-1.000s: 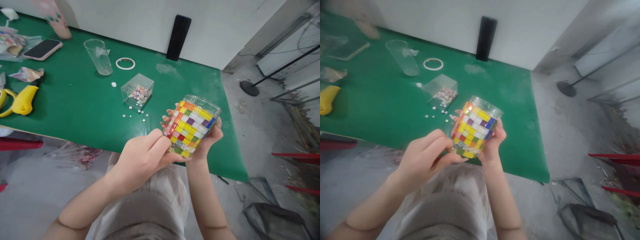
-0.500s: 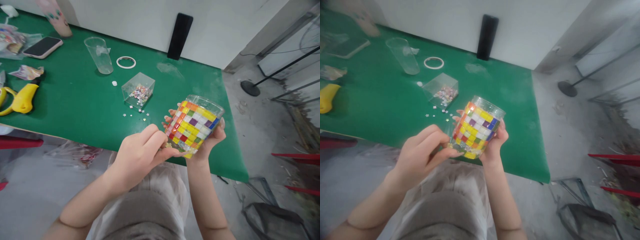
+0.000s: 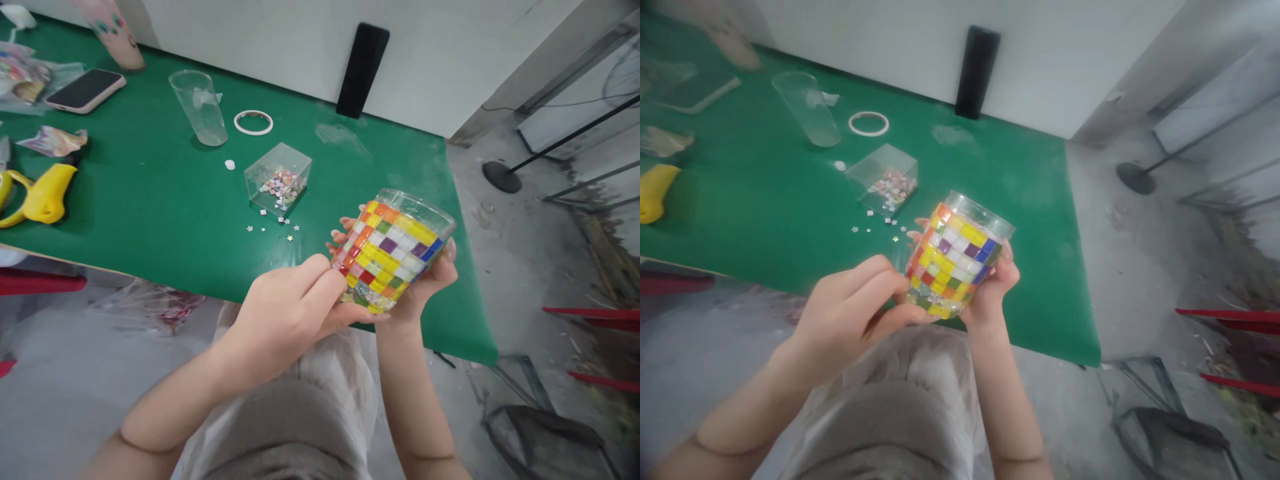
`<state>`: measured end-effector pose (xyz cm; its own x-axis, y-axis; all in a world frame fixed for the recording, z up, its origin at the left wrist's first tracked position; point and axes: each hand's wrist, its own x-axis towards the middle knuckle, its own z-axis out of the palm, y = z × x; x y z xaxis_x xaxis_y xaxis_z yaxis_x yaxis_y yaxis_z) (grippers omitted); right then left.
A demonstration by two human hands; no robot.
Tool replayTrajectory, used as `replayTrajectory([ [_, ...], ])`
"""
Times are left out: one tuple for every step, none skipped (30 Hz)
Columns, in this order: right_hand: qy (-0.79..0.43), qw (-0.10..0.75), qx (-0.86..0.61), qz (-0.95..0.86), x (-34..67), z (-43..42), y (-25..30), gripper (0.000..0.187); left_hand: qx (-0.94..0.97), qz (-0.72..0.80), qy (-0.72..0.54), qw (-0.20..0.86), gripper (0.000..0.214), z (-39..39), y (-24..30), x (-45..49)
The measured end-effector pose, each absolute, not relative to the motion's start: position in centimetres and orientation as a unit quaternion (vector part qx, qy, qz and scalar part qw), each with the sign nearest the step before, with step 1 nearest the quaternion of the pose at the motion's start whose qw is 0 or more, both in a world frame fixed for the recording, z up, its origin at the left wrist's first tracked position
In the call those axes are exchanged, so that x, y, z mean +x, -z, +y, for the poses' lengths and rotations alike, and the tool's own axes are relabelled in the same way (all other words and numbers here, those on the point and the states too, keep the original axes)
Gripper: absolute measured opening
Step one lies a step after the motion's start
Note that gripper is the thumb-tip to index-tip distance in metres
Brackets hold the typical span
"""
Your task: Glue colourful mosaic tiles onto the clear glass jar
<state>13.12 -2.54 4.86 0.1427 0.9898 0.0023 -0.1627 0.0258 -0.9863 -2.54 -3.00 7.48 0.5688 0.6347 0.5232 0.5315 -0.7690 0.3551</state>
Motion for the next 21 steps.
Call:
replayTrajectory([
  [-0.505, 0.586, -0.479, -0.414, 13.1, -2.5, -4.9, 0.086, 0.883, 0.332, -0.325, 0.074, 0.033, -3.0, -7.5, -2.5],
  [-0.51, 0.594, -0.471, -0.407, 13.1, -2.5, -4.9, 0.083, 0.883, 0.334, -0.323, 0.072, 0.034, -3.0, -7.5, -2.5],
  [-0.51, 0.599, -0.466, -0.404, 13.1, -2.6, -4.9, 0.081, 0.883, 0.335, -0.321, 0.072, 0.035, -3.0, -7.6, -2.5],
  [-0.506, 0.6, -0.465, -0.409, 13.1, -2.6, -4.9, 0.08, 0.883, 0.337, -0.32, 0.073, 0.036, -2.9, -7.6, -2.5],
  [-0.501, 0.597, -0.467, -0.418, 13.0, -2.6, -4.9, 0.082, 0.882, 0.339, -0.318, 0.075, 0.036, -2.9, -7.6, -2.5],
  [-0.496, 0.592, -0.47, -0.428, 13.0, -2.6, -4.9, 0.085, 0.882, 0.34, -0.317, 0.078, 0.037, -2.9, -7.7, -2.4],
  [-0.493, 0.586, -0.473, -0.435, 13.0, -2.6, -4.9, 0.09, 0.881, 0.342, -0.317, 0.082, 0.037, -2.9, -7.7, -2.4],
  [-0.494, 0.585, -0.472, -0.437, 13.0, -2.6, -4.9, 0.093, 0.88, 0.344, -0.316, 0.086, 0.038, -2.9, -7.7, -2.4],
  [-0.5, 0.587, -0.467, -0.433, 13.0, -2.7, -4.9, 0.095, 0.879, 0.346, -0.315, 0.093, 0.038, -2.9, -7.7, -2.5],
  [-0.507, 0.595, -0.459, -0.423, 13.0, -2.7, -5.0, 0.096, 0.878, 0.348, -0.314, 0.103, 0.038, -2.9, -7.7, -2.5],
  [-0.517, 0.604, -0.449, -0.407, 13.1, -2.7, -5.0, 0.094, 0.876, 0.348, -0.313, 0.117, 0.038, -2.9, -7.7, -2.6],
  [-0.529, 0.613, -0.439, -0.389, 13.1, -2.6, -5.0, 0.09, 0.873, 0.349, -0.313, 0.133, 0.037, -2.8, -7.7, -2.7],
  [-0.54, 0.625, -0.426, -0.37, 13.1, -2.6, -4.9, 0.086, 0.869, 0.349, -0.316, 0.151, 0.035, -2.8, -7.7, -2.8],
  [-0.55, 0.637, -0.411, -0.35, 13.2, -2.6, -4.9, 0.082, 0.863, 0.35, -0.323, 0.168, 0.033, -2.8, -7.8, -3.0],
  [-0.558, 0.651, -0.394, -0.33, 13.1, -2.5, -4.9, 0.078, 0.855, 0.351, -0.335, 0.183, 0.031, -2.7, -7.8, -3.1],
  [-0.565, 0.666, -0.375, -0.31, 13.1, -2.4, -4.9, 0.074, 0.845, 0.354, -0.351, 0.193, 0.029, -2.7, -7.9, -3.3],
  [-0.572, 0.68, -0.355, -0.291, 13.0, -2.4, -5.0, 0.07, 0.835, 0.357, -0.369, 0.2, 0.028, -2.6, -8.0, -3.5],
  [-0.577, 0.692, -0.338, -0.272, 13.0, -2.3, -5.0, 0.066, 0.826, 0.358, -0.386, 0.203, 0.028, -2.5, -8.0, -3.6],
  [-0.583, 0.699, -0.325, -0.257, 12.9, -2.3, -5.1, 0.062, 0.82, 0.357, -0.398, 0.203, 0.029, -2.5, -8.1, -3.6],
  [-0.59, 0.701, -0.317, -0.244, 12.8, -2.3, -5.2, 0.059, 0.82, 0.353, -0.404, 0.2, 0.03, -2.5, -8.2, -3.7],
  [-0.596, 0.701, -0.314, -0.237, 12.7, -2.3, -5.2, 0.057, 0.825, 0.345, -0.403, 0.194, 0.031, -2.4, -8.2, -3.6],
])
